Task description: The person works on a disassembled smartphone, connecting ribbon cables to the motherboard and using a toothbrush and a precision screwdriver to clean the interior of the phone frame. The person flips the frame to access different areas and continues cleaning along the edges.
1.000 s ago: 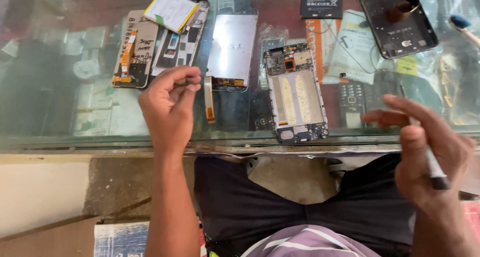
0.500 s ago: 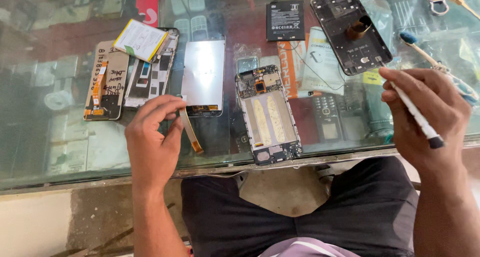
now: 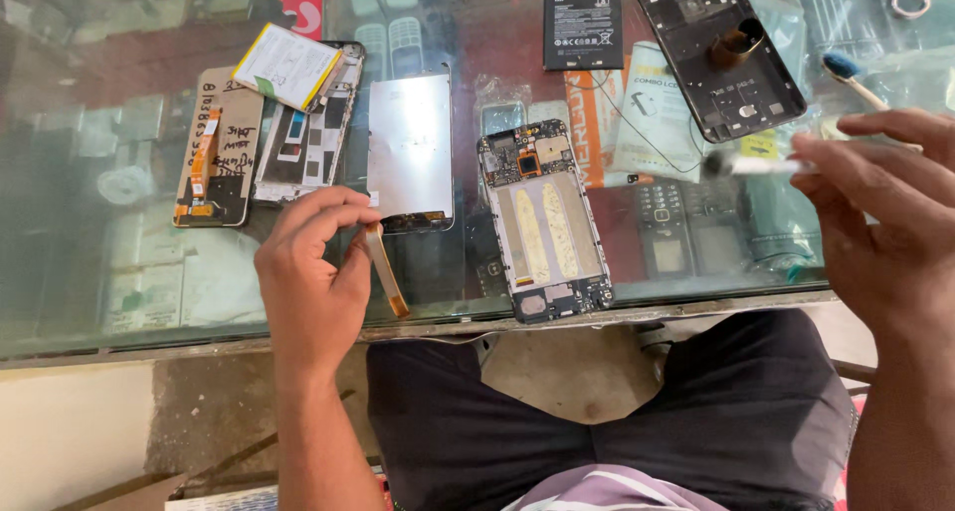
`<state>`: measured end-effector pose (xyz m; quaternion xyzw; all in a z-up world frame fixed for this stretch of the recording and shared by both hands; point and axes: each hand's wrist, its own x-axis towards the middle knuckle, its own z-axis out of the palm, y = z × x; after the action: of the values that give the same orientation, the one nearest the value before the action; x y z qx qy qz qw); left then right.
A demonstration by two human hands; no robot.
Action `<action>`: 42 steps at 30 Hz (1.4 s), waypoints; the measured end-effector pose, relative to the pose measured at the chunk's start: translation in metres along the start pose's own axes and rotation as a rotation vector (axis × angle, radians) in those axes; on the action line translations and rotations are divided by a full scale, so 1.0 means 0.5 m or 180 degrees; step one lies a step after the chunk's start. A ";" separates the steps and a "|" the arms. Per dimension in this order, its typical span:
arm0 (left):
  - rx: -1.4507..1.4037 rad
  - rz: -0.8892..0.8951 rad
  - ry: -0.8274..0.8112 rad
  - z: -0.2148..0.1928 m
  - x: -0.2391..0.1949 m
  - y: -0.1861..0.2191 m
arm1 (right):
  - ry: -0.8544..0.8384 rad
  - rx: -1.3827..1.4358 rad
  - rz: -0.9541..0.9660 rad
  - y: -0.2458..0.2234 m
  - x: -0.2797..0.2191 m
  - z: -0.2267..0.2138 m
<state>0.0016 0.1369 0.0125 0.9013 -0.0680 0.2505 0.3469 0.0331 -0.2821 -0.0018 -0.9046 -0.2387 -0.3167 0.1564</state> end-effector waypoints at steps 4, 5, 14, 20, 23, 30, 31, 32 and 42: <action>0.0024 0.0074 -0.0010 -0.003 -0.001 0.001 | -0.0295 0.0060 0.0169 0.019 -0.019 0.005; 0.0019 0.0049 -0.0022 -0.004 -0.002 0.001 | -0.0314 -0.0087 0.0219 0.020 -0.025 0.006; -0.0019 -0.0003 -0.0037 -0.008 -0.004 0.002 | -0.0428 -0.0385 0.0312 0.034 -0.046 0.026; -0.0018 0.0027 -0.0032 -0.010 -0.004 0.003 | -0.0425 -0.0090 0.0244 0.073 -0.076 0.049; -0.0050 -0.0021 -0.0032 -0.010 -0.004 0.002 | -0.0455 0.0004 0.0209 0.086 -0.085 0.061; -0.0257 -0.0014 -0.0014 -0.009 -0.005 -0.001 | -0.0562 0.0015 -0.0005 0.119 -0.104 0.076; -0.0317 -0.0019 -0.0011 -0.009 -0.005 -0.001 | -0.0614 0.0071 0.0065 0.121 -0.106 0.079; -0.0321 -0.0007 0.0009 -0.010 -0.005 -0.002 | -0.0704 0.0189 0.0255 0.122 -0.107 0.080; -0.0688 0.0748 -0.0174 -0.014 0.083 0.016 | -0.0495 -0.0190 -0.0130 0.057 -0.054 0.051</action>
<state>0.0324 0.1376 0.0427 0.8510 -0.2089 0.2560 0.4081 0.0424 -0.3038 -0.0421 -0.9256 -0.2591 -0.2555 0.1038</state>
